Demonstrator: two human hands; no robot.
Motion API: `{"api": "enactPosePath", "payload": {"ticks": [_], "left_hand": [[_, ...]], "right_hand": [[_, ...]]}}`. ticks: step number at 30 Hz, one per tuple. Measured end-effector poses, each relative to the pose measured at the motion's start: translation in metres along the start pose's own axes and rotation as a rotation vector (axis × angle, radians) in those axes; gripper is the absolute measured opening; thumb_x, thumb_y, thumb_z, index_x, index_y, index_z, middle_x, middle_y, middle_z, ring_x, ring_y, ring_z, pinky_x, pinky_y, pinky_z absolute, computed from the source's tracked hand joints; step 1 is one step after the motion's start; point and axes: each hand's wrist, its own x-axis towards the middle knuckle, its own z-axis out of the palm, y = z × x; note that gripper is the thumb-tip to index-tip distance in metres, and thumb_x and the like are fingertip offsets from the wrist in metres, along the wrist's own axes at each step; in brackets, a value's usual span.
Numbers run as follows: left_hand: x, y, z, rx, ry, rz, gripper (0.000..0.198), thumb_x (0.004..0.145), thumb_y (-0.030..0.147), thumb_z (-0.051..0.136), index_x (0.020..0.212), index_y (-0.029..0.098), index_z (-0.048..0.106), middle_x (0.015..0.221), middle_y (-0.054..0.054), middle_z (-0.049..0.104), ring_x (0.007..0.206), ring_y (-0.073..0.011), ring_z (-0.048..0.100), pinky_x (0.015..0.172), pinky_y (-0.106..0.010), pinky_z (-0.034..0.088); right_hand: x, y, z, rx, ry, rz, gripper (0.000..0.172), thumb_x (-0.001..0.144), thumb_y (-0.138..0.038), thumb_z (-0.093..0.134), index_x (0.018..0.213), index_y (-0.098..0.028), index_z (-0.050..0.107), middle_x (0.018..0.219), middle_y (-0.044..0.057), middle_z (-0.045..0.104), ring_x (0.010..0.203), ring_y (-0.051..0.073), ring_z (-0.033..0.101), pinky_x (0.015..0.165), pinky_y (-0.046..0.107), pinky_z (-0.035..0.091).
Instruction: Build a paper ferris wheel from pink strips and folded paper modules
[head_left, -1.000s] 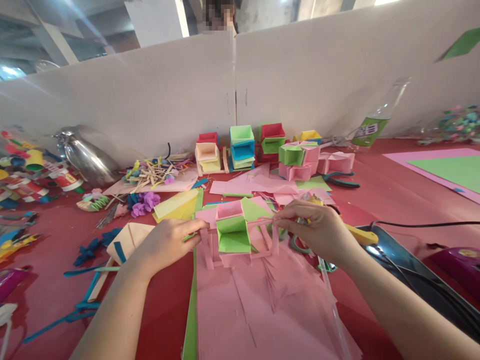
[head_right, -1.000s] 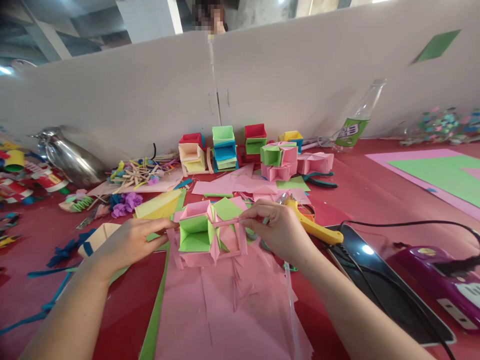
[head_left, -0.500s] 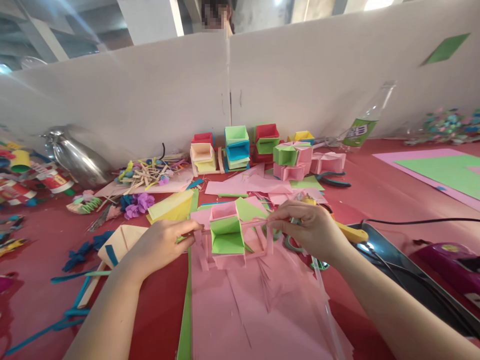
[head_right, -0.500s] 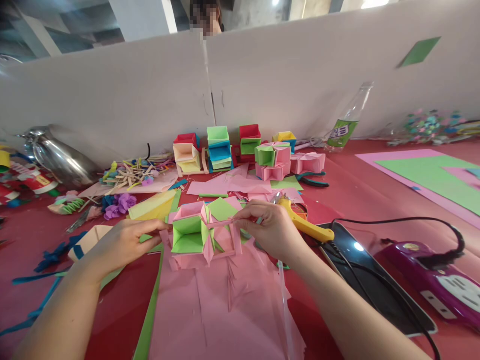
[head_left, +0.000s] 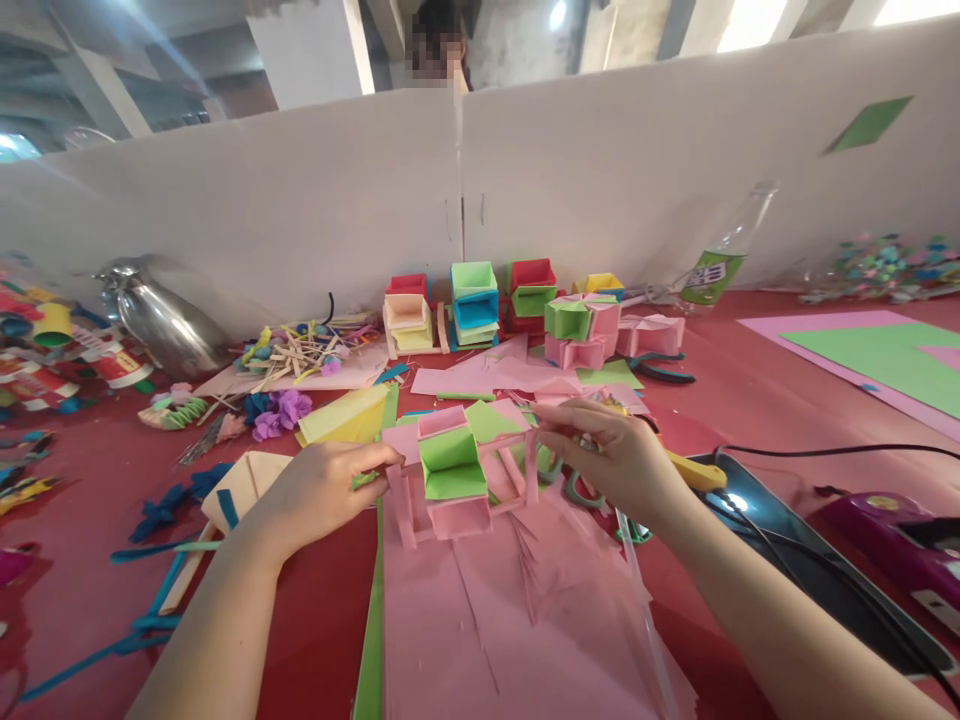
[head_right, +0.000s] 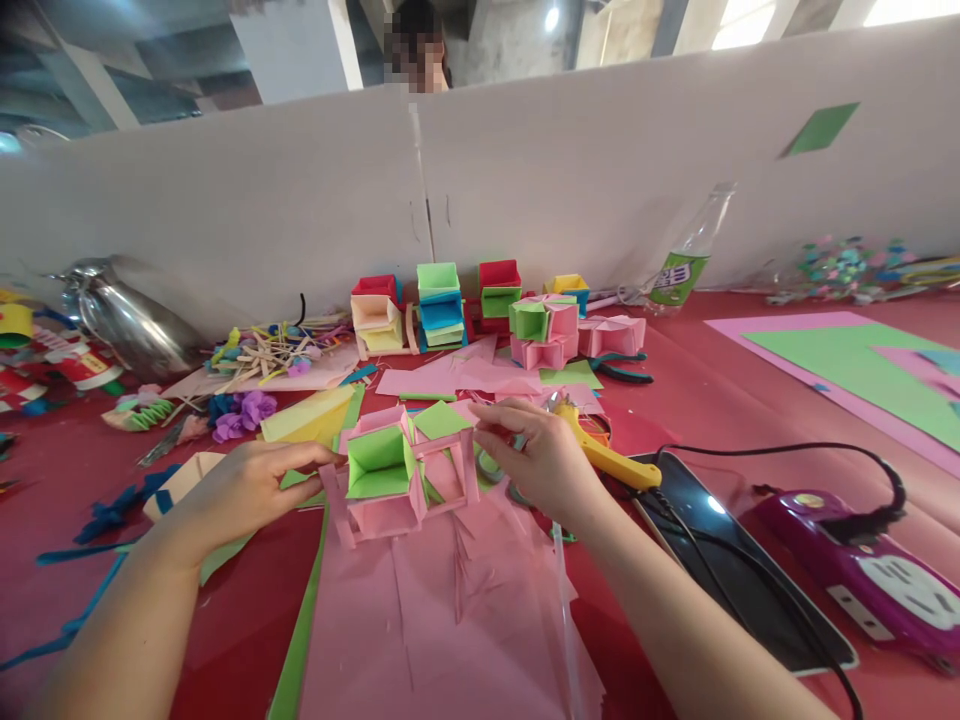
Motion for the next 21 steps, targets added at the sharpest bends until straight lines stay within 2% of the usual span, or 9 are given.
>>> {"api": "enactPosePath", "payload": {"ticks": [3, 5, 7, 9, 12, 16, 19, 21], "left_hand": [[-0.002, 0.003, -0.003, 0.048, -0.011, -0.002, 0.017, 0.081, 0.021, 0.049, 0.089, 0.026, 0.064, 0.088, 0.003, 0.07, 0.075, -0.0141, 0.065, 0.067, -0.021, 0.045], [-0.005, 0.007, -0.006, 0.102, -0.008, -0.009, 0.017, 0.08, 0.018, 0.049, 0.087, 0.026, 0.063, 0.086, 0.003, 0.07, 0.072, -0.0138, 0.064, 0.065, -0.021, 0.044], [-0.007, 0.011, -0.01, 0.15, 0.021, -0.016, 0.016, 0.079, 0.018, 0.049, 0.085, 0.025, 0.062, 0.081, 0.003, 0.069, 0.067, -0.0131, 0.062, 0.06, -0.021, 0.042], [-0.009, 0.013, -0.014, 0.158, 0.072, -0.035, 0.014, 0.078, 0.018, 0.049, 0.082, 0.024, 0.061, 0.076, 0.003, 0.068, 0.064, -0.0123, 0.06, 0.058, -0.02, 0.041], [-0.009, 0.013, -0.015, 0.12, 0.176, -0.087, 0.014, 0.077, 0.018, 0.049, 0.085, 0.022, 0.06, 0.076, 0.003, 0.067, 0.064, -0.0119, 0.06, 0.059, -0.02, 0.042], [-0.003, 0.011, -0.009, 0.142, 0.311, -0.168, 0.013, 0.075, 0.018, 0.051, 0.086, 0.021, 0.058, 0.075, 0.001, 0.067, 0.066, -0.0138, 0.062, 0.061, -0.022, 0.044], [0.003, 0.013, -0.001, 0.149, 0.346, -0.205, 0.01, 0.074, 0.019, 0.053, 0.083, 0.021, 0.058, 0.071, 0.001, 0.066, 0.065, -0.0144, 0.061, 0.061, -0.022, 0.044], [0.007, 0.016, 0.004, 0.133, 0.338, -0.215, 0.009, 0.074, 0.019, 0.053, 0.082, 0.021, 0.058, 0.07, 0.001, 0.065, 0.066, -0.0148, 0.062, 0.061, -0.023, 0.044]], "right_hand": [[0.002, 0.01, -0.021, -0.192, 0.024, 0.064, 0.027, 0.08, -0.03, 0.05, 0.1, -0.022, 0.067, 0.093, 0.004, 0.067, 0.08, 0.018, 0.062, 0.066, 0.029, 0.046], [0.001, 0.021, -0.039, -0.441, -0.008, 0.155, 0.024, 0.076, -0.03, 0.051, 0.093, -0.023, 0.068, 0.094, 0.007, 0.067, 0.077, 0.022, 0.062, 0.06, 0.031, 0.043], [0.0, 0.031, -0.054, -0.654, -0.116, 0.247, 0.028, 0.072, -0.029, 0.053, 0.096, -0.023, 0.067, 0.102, 0.011, 0.065, 0.083, 0.028, 0.061, 0.052, 0.031, 0.037], [-0.002, 0.038, -0.061, -0.725, -0.242, 0.329, 0.026, 0.07, -0.027, 0.053, 0.092, -0.021, 0.066, 0.097, 0.014, 0.065, 0.078, 0.028, 0.062, 0.049, 0.03, 0.033], [-0.003, 0.041, -0.057, -0.721, -0.326, 0.36, 0.022, 0.065, -0.018, 0.053, 0.083, -0.021, 0.064, 0.085, 0.013, 0.065, 0.067, 0.026, 0.062, 0.047, 0.029, 0.03], [-0.002, 0.039, -0.047, -0.726, -0.292, 0.312, 0.014, 0.063, -0.011, 0.052, 0.07, -0.019, 0.061, 0.078, 0.015, 0.063, 0.066, 0.026, 0.061, 0.049, 0.03, 0.029], [0.001, 0.04, -0.045, -0.737, -0.269, 0.301, 0.011, 0.064, -0.01, 0.051, 0.065, -0.019, 0.058, 0.078, 0.015, 0.062, 0.066, 0.026, 0.061, 0.049, 0.031, 0.028], [0.003, 0.042, -0.047, -0.747, -0.255, 0.295, 0.011, 0.066, -0.014, 0.05, 0.071, -0.018, 0.059, 0.085, 0.017, 0.062, 0.073, 0.028, 0.061, 0.051, 0.032, 0.031]]}}
